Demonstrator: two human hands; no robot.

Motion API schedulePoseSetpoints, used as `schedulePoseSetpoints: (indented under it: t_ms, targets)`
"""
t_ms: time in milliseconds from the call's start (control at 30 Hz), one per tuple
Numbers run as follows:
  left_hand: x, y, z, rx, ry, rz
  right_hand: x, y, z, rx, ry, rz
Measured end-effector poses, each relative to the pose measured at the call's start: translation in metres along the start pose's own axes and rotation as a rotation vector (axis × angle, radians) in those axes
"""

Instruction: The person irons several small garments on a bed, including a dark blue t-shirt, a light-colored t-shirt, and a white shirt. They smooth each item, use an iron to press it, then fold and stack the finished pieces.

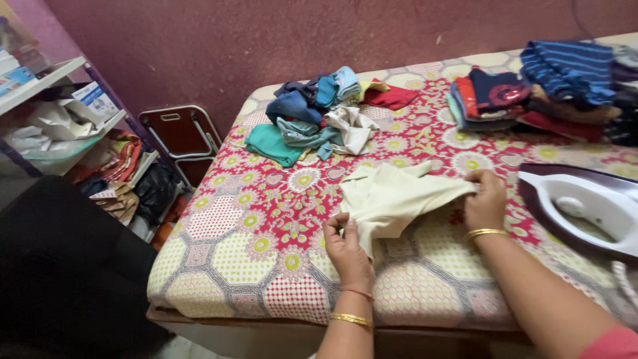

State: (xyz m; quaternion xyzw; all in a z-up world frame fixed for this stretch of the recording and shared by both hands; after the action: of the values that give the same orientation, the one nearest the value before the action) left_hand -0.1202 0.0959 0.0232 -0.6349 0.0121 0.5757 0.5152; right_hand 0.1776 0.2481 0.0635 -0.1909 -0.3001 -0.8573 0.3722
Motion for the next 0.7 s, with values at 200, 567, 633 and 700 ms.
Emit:
schedulePoseSetpoints:
  t_ms: [200,567,633,700]
  targets:
    - [-0.002,-0.003,-0.020,0.052,0.075,-0.083,0.016,0.113,0.016,-0.041,0.070,-0.011]
    - [-0.131,-0.058,-0.029,0.188,0.153,-0.169,0.047,0.203,0.053,0.264,-0.248,0.644]
    - [-0.165,-0.080,-0.032,0.276,0.110,-0.205,0.053,0.221,0.064,0.297,-0.332,0.789]
    - [-0.186,-0.094,-0.027,0.291,0.090,-0.159,0.054,0.235,0.079,0.303,-0.394,0.792]
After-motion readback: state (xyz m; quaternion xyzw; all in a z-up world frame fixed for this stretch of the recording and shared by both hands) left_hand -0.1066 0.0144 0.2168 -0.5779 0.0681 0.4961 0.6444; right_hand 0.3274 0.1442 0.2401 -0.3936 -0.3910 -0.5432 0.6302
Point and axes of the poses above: each hand's wrist, its own z-axis towards the middle knuckle, its own y-axis out of the back of the hand, x = y × z, the point moved 8 cm from there along z, towards the middle knuckle, and after that the axes turned 1 degree about x, right-handed, at the moved point
